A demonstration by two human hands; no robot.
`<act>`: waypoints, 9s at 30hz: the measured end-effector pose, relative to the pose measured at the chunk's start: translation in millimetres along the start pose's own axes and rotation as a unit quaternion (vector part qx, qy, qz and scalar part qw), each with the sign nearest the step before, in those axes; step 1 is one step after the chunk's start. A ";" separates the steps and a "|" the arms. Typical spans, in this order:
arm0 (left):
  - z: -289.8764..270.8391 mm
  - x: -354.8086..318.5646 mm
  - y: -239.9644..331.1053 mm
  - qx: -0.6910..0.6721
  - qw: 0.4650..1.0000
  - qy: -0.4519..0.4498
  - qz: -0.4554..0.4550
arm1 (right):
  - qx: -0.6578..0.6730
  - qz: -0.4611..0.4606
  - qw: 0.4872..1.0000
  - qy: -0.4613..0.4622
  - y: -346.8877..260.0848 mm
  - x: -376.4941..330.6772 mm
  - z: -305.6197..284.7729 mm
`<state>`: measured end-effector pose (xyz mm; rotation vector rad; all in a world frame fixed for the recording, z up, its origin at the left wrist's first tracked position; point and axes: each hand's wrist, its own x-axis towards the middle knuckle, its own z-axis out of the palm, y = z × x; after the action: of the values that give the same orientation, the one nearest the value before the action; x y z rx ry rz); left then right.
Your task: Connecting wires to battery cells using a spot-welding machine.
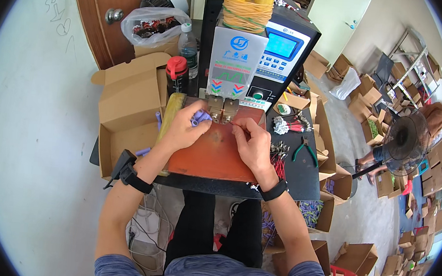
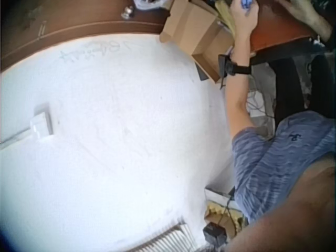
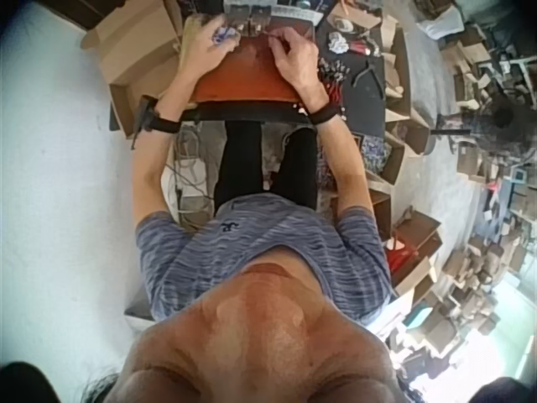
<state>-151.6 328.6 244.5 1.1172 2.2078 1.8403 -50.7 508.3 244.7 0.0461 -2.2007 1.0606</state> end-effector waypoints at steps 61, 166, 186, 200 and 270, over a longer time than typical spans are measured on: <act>4.8 -2.6 10.8 0.052 0.995 -0.040 0.069 | -0.020 -0.111 0.992 0.047 -12.1 7.0 1.7; -4.2 1.2 -0.1 0.051 0.992 -0.104 0.041 | -0.139 0.403 0.743 -0.516 110.6 -36.1 -164.4; -0.2 1.7 -0.1 0.054 0.991 -0.100 0.069 | -0.467 0.174 0.811 -0.306 89.1 -20.4 -173.0; 0.0 -4.0 3.9 0.121 0.982 -0.087 0.117 | 0.078 0.096 0.985 -0.121 -2.2 10.5 -46.1; 2.5 -2.1 2.2 0.110 0.986 -0.098 0.080 | 0.019 -0.066 0.997 -0.037 -11.9 10.4 4.8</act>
<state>-147.8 329.6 245.0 1.4848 2.3053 1.4851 -57.7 499.6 256.9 0.2485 -2.2103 1.0423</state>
